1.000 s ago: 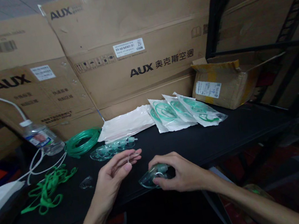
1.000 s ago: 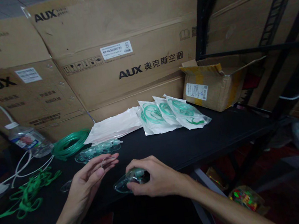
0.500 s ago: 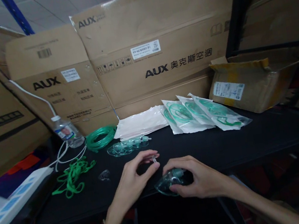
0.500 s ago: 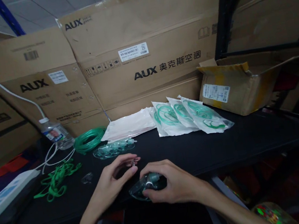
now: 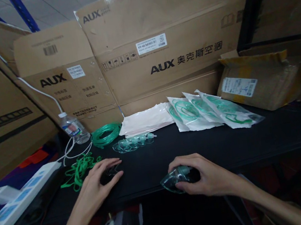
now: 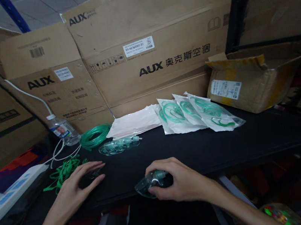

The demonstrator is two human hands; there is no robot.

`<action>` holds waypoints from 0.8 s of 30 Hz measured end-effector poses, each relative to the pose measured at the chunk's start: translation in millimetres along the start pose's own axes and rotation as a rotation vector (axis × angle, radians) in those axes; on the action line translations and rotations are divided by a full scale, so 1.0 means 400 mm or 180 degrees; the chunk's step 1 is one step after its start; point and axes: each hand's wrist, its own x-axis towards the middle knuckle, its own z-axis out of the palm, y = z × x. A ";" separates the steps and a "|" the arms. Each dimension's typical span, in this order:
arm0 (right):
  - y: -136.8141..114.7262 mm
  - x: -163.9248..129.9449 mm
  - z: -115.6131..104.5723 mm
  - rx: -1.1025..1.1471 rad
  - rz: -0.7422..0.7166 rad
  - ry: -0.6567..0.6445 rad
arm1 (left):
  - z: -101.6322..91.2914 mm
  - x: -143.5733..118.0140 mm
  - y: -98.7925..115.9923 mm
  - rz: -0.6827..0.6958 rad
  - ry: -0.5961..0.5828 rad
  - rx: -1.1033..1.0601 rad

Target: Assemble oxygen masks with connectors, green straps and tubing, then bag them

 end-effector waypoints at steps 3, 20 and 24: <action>-0.001 0.001 0.001 -0.0021 0.0018 0.0002 | 0.000 -0.011 -0.024 -0.0121 -0.0110 0.0134; 0.059 0.058 -0.008 0.0509 0.0367 0.0929 | 0.032 0.004 0.074 0.0251 0.0496 0.0020; 0.098 0.130 -0.044 0.0119 0.0370 0.1231 | 0.056 0.096 0.132 0.0556 0.0522 0.0126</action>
